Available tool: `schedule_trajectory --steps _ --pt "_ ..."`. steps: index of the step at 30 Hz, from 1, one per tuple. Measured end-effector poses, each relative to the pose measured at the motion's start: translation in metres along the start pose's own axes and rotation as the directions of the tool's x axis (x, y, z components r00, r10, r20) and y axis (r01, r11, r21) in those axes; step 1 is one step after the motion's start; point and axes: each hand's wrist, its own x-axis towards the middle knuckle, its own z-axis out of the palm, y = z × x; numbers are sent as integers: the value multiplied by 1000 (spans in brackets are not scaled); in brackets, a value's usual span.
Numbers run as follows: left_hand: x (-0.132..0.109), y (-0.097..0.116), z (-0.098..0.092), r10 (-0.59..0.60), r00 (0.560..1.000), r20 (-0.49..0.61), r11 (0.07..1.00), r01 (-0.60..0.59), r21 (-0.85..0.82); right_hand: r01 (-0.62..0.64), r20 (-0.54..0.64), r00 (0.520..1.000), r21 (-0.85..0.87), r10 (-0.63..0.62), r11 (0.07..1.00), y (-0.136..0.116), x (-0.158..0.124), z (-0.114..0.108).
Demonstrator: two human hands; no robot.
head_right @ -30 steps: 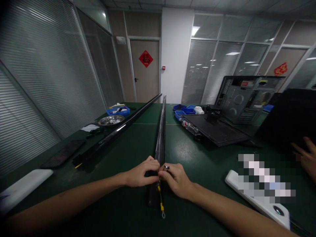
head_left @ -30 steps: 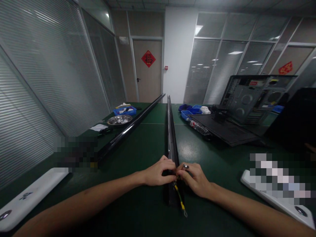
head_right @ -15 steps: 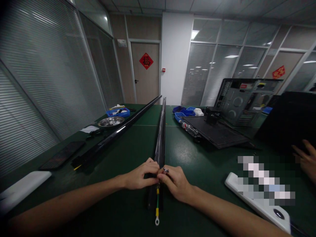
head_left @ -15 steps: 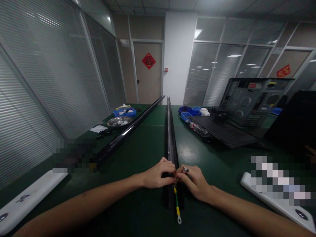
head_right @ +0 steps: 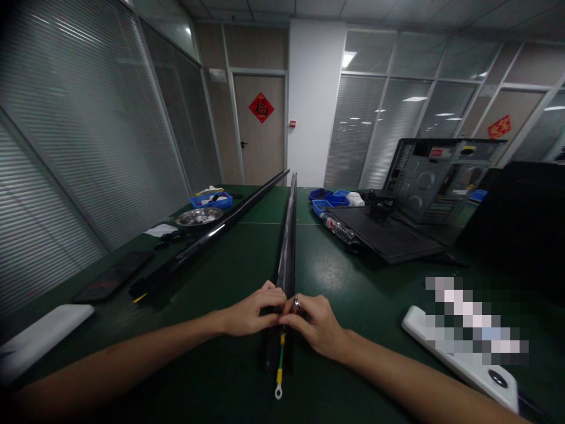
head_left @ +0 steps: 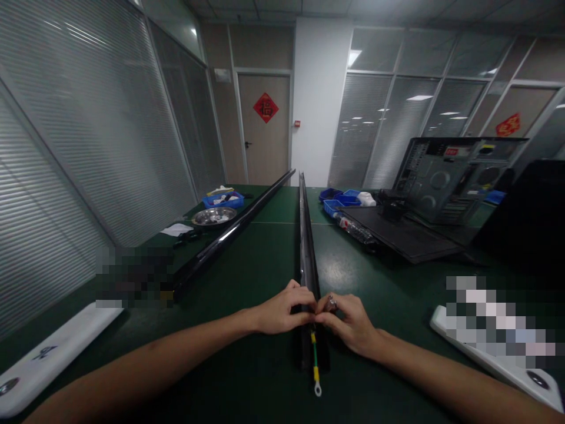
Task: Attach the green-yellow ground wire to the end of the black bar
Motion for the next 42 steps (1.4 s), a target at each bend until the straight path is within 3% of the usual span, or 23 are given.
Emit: schedule_trajectory --steps 13,34,42 --pt "0 1 0 16 1000 -20 1000 -16 -2 -27 54 998 15 26 1000 -3 2 -1" --pt "-2 -4 0 30 999 -22 1000 -30 2 30 88 996 34 -33 999 -6 5 -2" --pt "-1 2 -2 41 998 -40 999 -42 -8 37 27 999 36 -38 999 -2 1 -2"
